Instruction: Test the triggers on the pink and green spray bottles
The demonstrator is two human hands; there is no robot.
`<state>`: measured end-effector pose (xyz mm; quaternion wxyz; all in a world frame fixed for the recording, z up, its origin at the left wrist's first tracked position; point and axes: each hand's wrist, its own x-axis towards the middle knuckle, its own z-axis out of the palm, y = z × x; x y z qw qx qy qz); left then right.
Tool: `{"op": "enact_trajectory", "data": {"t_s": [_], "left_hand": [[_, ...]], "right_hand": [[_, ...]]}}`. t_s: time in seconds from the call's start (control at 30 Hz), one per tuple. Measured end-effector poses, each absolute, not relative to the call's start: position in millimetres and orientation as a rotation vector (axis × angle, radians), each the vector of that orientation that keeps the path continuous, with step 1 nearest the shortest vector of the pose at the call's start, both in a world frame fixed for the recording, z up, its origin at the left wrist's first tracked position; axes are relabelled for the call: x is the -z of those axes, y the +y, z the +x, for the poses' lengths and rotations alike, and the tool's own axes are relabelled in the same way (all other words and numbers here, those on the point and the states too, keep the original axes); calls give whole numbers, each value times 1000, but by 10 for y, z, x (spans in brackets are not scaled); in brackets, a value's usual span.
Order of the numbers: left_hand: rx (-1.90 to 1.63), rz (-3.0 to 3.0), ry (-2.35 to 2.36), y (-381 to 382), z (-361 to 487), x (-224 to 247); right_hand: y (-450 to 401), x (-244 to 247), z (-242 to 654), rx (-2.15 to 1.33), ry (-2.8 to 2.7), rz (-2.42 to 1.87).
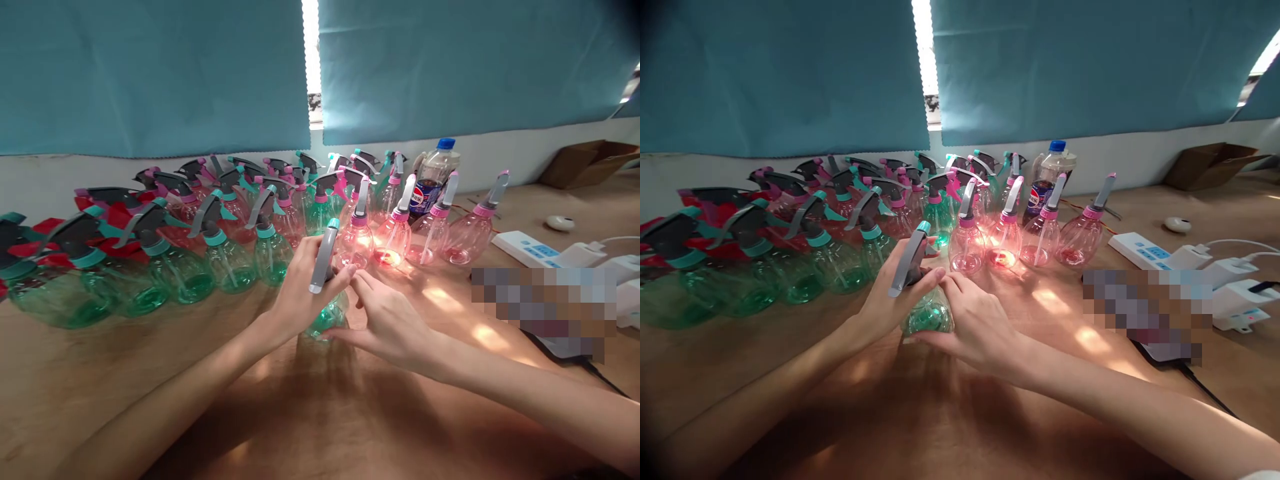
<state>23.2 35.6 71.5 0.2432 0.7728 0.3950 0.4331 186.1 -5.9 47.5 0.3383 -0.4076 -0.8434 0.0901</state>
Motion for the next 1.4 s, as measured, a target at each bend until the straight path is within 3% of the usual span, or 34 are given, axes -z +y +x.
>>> {"op": "enact_trajectory", "data": {"t_s": [0.23,0.4,0.63,1.4], "left_hand": [[-1033,2036,1117,224,-15,-761],[-1102,1972,1260,55,-383,-558],[-930,1776,1415,-225,-725,-347],[-899,1834,1361,43,-569,-389]], "right_hand": [[0,-475,1667,-206,-2154,-1194],[222,-491,1670,-196,-2142,-1328],[618,-494,1633,-176,-2141,-1414],[849,-593,1484,-175,-2110,-1509]]}}
